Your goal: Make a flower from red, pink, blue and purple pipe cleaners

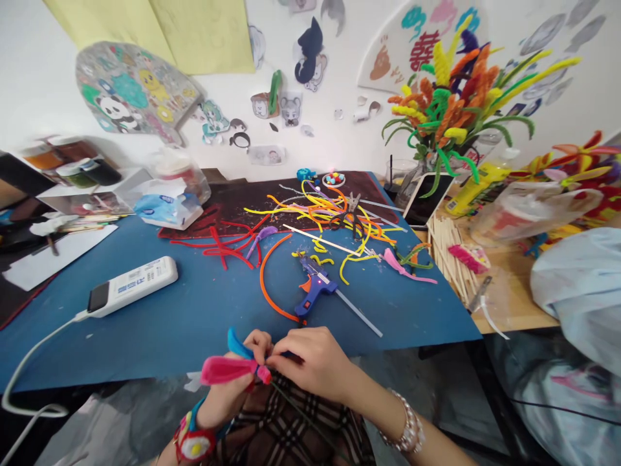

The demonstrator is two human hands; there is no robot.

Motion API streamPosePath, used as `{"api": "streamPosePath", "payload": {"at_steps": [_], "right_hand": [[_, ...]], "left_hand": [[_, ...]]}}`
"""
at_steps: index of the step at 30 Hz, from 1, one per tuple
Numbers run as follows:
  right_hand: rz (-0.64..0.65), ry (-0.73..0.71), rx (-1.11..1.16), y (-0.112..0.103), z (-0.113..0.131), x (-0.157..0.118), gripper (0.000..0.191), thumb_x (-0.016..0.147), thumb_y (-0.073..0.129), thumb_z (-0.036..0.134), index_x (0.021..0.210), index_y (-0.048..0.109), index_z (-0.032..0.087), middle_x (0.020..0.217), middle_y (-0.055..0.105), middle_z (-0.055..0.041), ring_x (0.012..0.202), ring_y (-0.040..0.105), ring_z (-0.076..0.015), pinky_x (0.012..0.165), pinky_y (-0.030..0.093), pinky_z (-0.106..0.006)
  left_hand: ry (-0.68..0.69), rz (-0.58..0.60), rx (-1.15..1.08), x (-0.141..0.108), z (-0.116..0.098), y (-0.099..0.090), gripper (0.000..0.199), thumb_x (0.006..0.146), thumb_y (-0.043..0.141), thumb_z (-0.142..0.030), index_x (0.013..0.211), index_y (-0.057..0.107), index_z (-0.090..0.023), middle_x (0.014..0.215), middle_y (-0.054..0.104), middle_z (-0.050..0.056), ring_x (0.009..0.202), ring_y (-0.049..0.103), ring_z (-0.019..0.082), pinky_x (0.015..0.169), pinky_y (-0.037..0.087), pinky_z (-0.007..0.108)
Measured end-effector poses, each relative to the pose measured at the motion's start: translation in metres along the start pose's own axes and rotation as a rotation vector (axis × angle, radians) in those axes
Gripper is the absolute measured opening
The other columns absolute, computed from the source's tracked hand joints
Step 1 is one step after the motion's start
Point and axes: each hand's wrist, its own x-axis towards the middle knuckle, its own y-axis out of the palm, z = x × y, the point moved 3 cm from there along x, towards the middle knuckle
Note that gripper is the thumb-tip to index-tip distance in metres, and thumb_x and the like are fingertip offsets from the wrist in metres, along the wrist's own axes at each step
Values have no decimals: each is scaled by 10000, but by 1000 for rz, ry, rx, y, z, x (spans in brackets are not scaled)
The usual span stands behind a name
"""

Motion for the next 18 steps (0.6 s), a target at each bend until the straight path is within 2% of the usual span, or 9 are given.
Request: {"api": "streamPosePath", "payload": {"at_steps": [4,9,14,16,18], "right_hand": [[81,82,111,-8,10,9,164,841,601,233,710,671,164,640,677,1,557,561,-86,567,390,-197],[315,489,356,-12,9,17,119,756,662,241,696,709,150,638,671,3,574,542,-91,566,401,-195],[493,806,645,-8,2,14,186,773,612,282,758,699,119,445,466,66,400,385,-47,391,283,-163],[547,844,725,-11,4,11,193,801,559,239,831,701,111,427,433,78,371,362,-38,376,272,-151],[584,846,755,-15,8,10,223,816,531,211,930,699,119,461,464,72,381,389,-35,390,301,-143]], "left_hand": [[-36,78,-44,1,-10,-1,383,795,578,-526,774,592,-144,876,445,48,801,448,172,717,388,309],[28,203,87,2,-26,-5,338,822,572,-472,785,623,-140,860,493,68,808,491,188,734,401,334],[78,247,194,4,-39,-11,277,842,571,-416,828,633,-146,880,511,86,825,520,198,738,430,352],[112,236,248,4,-43,-16,226,850,572,-371,854,637,-155,884,516,88,838,531,205,742,440,357],[153,217,307,4,-47,-20,175,857,567,-324,884,638,-165,894,523,88,845,540,209,746,452,359]]}}
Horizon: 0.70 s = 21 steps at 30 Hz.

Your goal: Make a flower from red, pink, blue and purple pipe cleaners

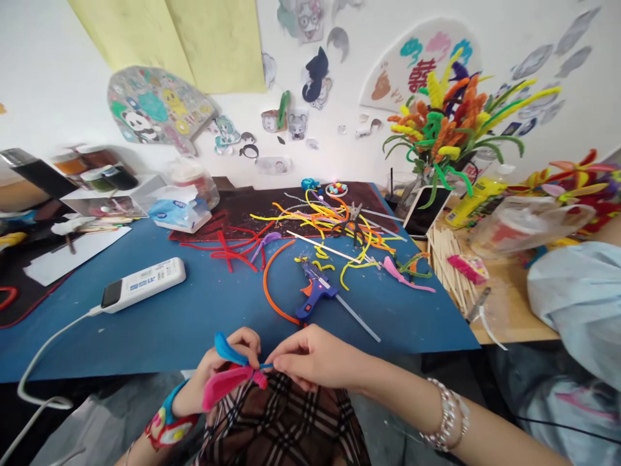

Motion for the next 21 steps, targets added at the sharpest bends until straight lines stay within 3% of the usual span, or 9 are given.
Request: {"api": "streamPosePath", "payload": {"at_steps": [3,6,8,10,12,16,18,21], "right_hand": [[1,44,-28,5,3,-8,273,832,515,213,1044,680,163,491,481,70,385,413,-41,398,332,-145],[-108,3,-99,17,4,-14,273,836,498,202,1031,688,187,463,482,67,380,426,-61,392,347,-157],[-241,-153,-198,28,5,-19,241,821,510,190,956,710,194,514,582,36,437,509,-88,432,394,-174],[-361,-387,-309,39,4,-25,216,805,529,167,899,721,200,712,708,-10,614,633,-127,574,471,-195],[-443,-540,-349,49,-3,-28,206,806,535,154,896,717,189,819,738,-30,718,673,-140,665,488,-194],[-562,-645,-322,55,-22,-20,225,831,499,197,727,692,148,619,689,-26,549,614,-110,547,460,-172],[-568,-650,-296,51,-27,-11,249,831,496,226,695,687,142,589,674,-24,518,585,-103,515,443,-172],[-518,-527,-275,37,-27,0,197,802,559,247,715,701,142,585,680,-11,508,570,-93,487,416,-166]], "left_hand": [[17,-15,117,-2,-4,-4,118,862,553,-232,933,632,-180,924,523,83,827,550,193,743,468,342],[53,-61,289,-8,-8,-3,186,867,508,-143,1007,618,-197,924,518,70,837,541,180,748,465,314],[129,-128,379,-12,-11,1,237,864,496,-116,1058,600,-206,896,525,61,836,529,177,733,458,299],[221,-217,397,-18,-12,7,261,855,508,-102,1083,585,-203,867,531,52,803,522,169,701,452,287],[286,-315,356,-22,-10,15,257,849,522,-98,1079,584,-193,858,534,51,792,519,168,695,447,291],[293,-437,172,-22,-5,36,183,862,524,-148,1013,596,-219,818,528,33,778,512,172,704,439,310],[256,-471,35,-19,-4,44,138,873,515,-176,972,597,-226,806,526,29,772,507,173,706,432,320],[142,-463,-113,-12,1,47,67,862,548,-224,884,607,-201,793,536,40,787,507,187,729,420,342]]}}
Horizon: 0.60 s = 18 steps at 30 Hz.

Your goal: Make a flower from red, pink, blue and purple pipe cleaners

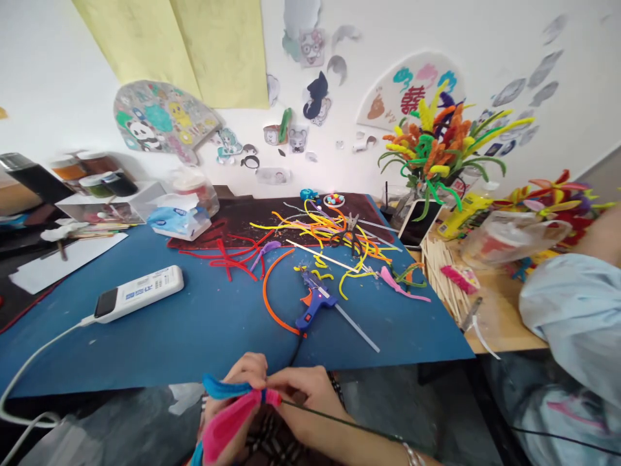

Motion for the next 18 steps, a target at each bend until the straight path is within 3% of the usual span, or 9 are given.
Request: {"api": "streamPosePath", "payload": {"at_steps": [3,6,12,18], "right_hand": [[46,124,10,-12,-2,13,143,787,578,221,746,691,143,603,686,-1,517,580,-91,497,428,-168],[140,184,54,-21,2,21,123,782,574,205,746,680,153,642,701,-3,561,619,-104,539,471,-181],[319,271,122,-28,4,27,133,789,547,188,755,669,150,603,664,3,563,610,-113,569,486,-207],[315,166,-181,-39,25,27,122,775,590,184,739,702,153,640,652,1,576,561,-106,542,421,-192]], "left_hand": [[-143,90,-77,8,11,-4,176,839,578,-345,824,612,-172,811,548,58,824,508,207,756,418,358],[-196,178,-143,16,17,-11,286,822,575,-445,798,601,-161,805,547,61,802,503,199,732,421,347],[-96,370,-30,27,-1,-12,226,882,519,-355,835,607,-152,794,566,79,808,509,201,756,410,369],[23,386,157,25,-11,-16,110,888,491,-227,936,580,-185,864,573,80,858,505,213,795,409,389]]}}
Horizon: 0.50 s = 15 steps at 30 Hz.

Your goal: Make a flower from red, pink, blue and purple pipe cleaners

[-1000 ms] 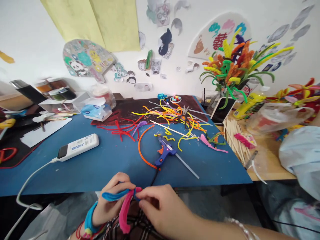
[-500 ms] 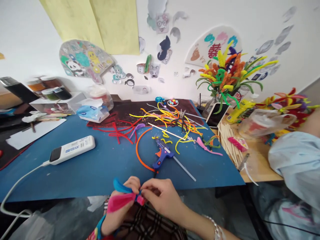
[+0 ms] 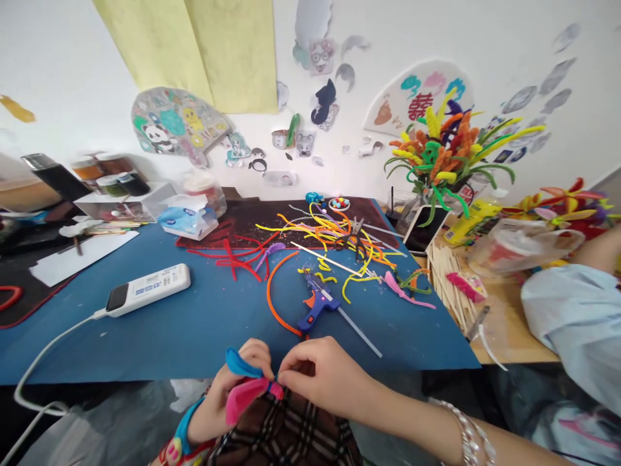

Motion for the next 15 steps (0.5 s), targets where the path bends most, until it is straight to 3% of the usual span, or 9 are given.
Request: {"api": "streamPosePath", "payload": {"at_steps": [4,6,11,13,15], "right_hand": [[-68,-85,-143,2,12,-12,116,795,603,168,740,705,180,651,655,11,565,565,-97,517,416,-178],[-164,-224,-257,5,17,-19,144,828,570,159,764,697,177,637,647,4,553,569,-100,506,425,-183],[-521,-794,-675,26,16,-40,210,886,437,95,972,627,70,633,671,-63,553,615,-140,525,493,-230],[-656,-874,-654,40,9,-42,169,848,494,65,968,614,72,628,683,-66,562,637,-138,543,515,-220],[-817,-833,-504,53,-1,-41,155,799,539,29,898,624,112,618,684,-54,541,637,-132,546,525,-213]], "left_hand": [[54,40,159,-1,-4,-2,127,871,495,-181,972,572,-189,887,567,77,887,496,214,819,408,390],[102,-3,285,-2,-5,-2,164,863,472,-145,988,569,-189,885,571,73,886,500,212,828,404,394],[254,-306,570,-8,-12,8,175,808,509,-87,937,579,-181,797,576,38,783,521,183,802,414,386],[299,-422,592,-8,-17,15,137,815,503,-86,897,580,-164,763,566,30,749,527,172,787,428,373],[323,-523,585,-7,-21,22,120,837,488,-90,883,576,-158,750,560,25,737,527,163,763,436,350]]}}
